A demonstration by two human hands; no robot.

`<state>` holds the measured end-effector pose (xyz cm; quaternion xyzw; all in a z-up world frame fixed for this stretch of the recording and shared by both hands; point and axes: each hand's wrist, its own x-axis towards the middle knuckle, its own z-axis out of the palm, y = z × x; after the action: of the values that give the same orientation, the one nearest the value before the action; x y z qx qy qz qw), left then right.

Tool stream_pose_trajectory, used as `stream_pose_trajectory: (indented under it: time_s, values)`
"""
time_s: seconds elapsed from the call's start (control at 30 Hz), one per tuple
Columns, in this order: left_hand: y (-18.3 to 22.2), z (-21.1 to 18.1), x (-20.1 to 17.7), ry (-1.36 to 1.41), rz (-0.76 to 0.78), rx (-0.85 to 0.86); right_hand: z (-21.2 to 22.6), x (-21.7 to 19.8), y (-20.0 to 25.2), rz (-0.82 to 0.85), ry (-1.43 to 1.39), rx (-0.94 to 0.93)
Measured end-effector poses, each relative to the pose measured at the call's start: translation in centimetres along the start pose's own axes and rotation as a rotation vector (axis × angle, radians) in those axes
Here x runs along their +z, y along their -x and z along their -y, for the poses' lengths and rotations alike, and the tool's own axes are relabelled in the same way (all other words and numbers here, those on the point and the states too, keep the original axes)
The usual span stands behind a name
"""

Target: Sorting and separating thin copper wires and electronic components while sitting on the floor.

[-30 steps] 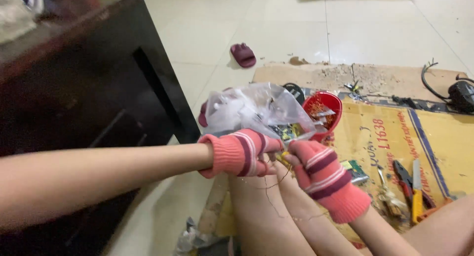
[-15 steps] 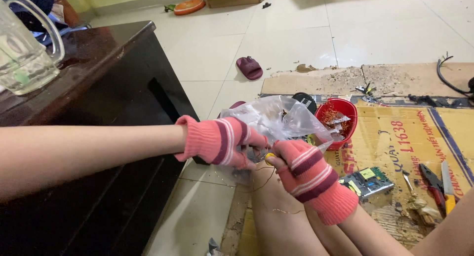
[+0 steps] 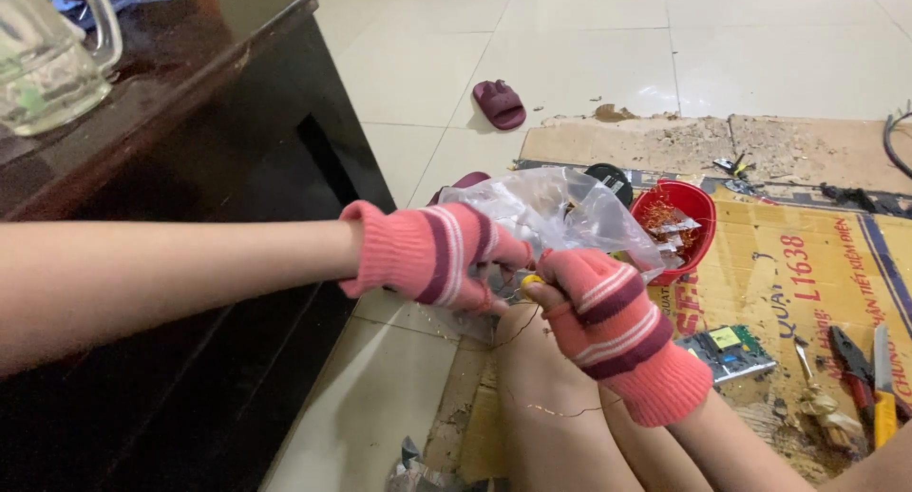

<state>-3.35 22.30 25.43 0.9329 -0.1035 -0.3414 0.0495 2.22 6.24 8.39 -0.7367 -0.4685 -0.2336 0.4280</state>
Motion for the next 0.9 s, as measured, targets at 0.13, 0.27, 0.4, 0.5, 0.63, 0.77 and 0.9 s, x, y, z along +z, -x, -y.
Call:
stream_pose_trajectory:
  time_s: [0.13,0.27,0.4,0.5,0.63,0.77,0.9]
  values:
    - [-1.3,0.7,0.5,-0.101,-0.041,-0.004,0.2,-0.3,-0.2,-0.010,-0.024,0.040]
    - [-2.2,1.2,1.0,-0.075,-0.063,0.033,-0.2,-0.4,0.2,0.001,-0.004,0.047]
    - [-3.5,0.4,1.2,-0.150,-0.052,0.014,0.2,-0.9,1.1,0.035,0.018,0.085]
    - [-2.9,-0.6,1.3,-0.081,-0.036,0.004,0.0,-1.3,2.3,0.035,-0.010,0.115]
    - [-3.4,-1.1,1.9,-0.070,-0.025,0.041,-0.3,-2.0,3.6,0.020,0.011,0.128]
    - [-4.7,-3.3,3.2,0.096,-0.172,0.181,0.0,-3.4,5.4,0.024,0.093,0.298]
    - [-9.2,-5.2,5.1,-0.008,-0.267,0.340,-0.7,-5.5,8.0,0.006,0.189,0.465]
